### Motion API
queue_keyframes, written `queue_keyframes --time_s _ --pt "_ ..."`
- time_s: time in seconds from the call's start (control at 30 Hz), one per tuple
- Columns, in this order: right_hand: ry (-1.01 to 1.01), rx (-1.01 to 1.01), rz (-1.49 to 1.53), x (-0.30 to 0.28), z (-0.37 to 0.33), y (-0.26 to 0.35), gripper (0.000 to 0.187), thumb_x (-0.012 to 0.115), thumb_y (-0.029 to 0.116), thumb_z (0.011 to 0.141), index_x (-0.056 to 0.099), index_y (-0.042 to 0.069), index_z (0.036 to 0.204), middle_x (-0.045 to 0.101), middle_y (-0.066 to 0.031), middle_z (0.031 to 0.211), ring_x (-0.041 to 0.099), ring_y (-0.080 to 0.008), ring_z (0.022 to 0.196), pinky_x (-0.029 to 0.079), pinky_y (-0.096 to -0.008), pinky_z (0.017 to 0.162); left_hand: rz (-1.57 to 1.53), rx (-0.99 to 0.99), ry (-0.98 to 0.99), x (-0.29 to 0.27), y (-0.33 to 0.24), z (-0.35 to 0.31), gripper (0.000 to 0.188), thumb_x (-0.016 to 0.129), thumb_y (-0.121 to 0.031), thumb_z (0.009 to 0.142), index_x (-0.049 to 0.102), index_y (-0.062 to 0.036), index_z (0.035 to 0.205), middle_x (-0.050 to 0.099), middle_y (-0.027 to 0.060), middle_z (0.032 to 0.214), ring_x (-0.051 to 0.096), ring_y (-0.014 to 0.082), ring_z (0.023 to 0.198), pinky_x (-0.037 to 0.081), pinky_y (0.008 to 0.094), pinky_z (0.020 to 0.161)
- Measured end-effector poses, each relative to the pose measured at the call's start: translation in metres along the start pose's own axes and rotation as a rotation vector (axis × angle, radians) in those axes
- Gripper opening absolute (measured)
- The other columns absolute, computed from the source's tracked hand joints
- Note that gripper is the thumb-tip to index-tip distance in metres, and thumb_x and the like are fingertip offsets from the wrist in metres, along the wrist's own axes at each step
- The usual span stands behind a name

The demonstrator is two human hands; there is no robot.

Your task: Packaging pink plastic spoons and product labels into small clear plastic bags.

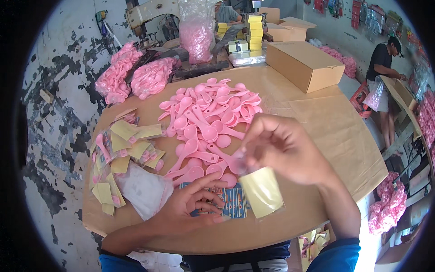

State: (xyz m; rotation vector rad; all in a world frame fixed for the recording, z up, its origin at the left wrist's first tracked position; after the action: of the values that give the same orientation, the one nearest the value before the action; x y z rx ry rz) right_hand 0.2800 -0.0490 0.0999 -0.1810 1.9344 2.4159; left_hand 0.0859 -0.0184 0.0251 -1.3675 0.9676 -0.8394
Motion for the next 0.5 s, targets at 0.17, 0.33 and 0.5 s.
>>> queue_keyframes --time_s 0.17,0.33,0.5 --pt "0.098 -0.411 0.237 0.029 -0.01 0.034 0.012 0.049 -0.009 0.085 0.056 -0.003 0.093 0.063 -0.008 0.089 0.064 -0.0097 0.081 0.052 -0.0232 0.069 0.05 0.052 -0.074 0.016 -0.008 -0.001 0.063 0.063 -0.004 0.091 0.031 -0.0017 0.145 0.051 0.0103 0.131 0.055 0.013 0.11 0.047 0.0276 0.093" --pt "-0.138 -0.451 0.147 0.019 -0.017 0.045 0.015 0.056 0.013 0.093 0.051 0.0 0.087 0.062 -0.0108 0.073 0.06 -0.0131 0.062 0.048 -0.0247 0.061 -0.029 0.031 0.017 0.021 -0.016 -0.001 0.039 0.057 -0.01 0.097 0.048 0.002 0.133 0.057 0.0061 0.12 0.053 0.0092 0.108 0.044 0.0248 0.093" --pt "-0.02 -0.765 0.217 -0.039 -0.021 0.057 0.013 0.041 0.003 0.09 0.053 0.001 0.086 0.057 -0.0063 0.065 0.055 -0.0108 0.056 0.044 -0.0232 0.052 -0.051 -0.059 -0.143 0.0 -0.002 -0.009 0.028 0.051 -0.015 0.101 0.054 0.0009 0.123 0.061 0.0025 0.109 0.056 0.0062 0.1 0.045 0.0226 0.086"
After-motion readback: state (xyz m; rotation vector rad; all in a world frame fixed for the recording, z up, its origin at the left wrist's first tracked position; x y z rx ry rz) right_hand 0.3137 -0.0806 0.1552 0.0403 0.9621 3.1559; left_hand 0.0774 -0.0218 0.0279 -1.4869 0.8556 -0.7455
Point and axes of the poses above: each hand's wrist, its own z-axis towards the middle knuckle, its own x-axis out of the palm, y = z × x, the point moved 6 cm from there along z, towards the middle knuckle
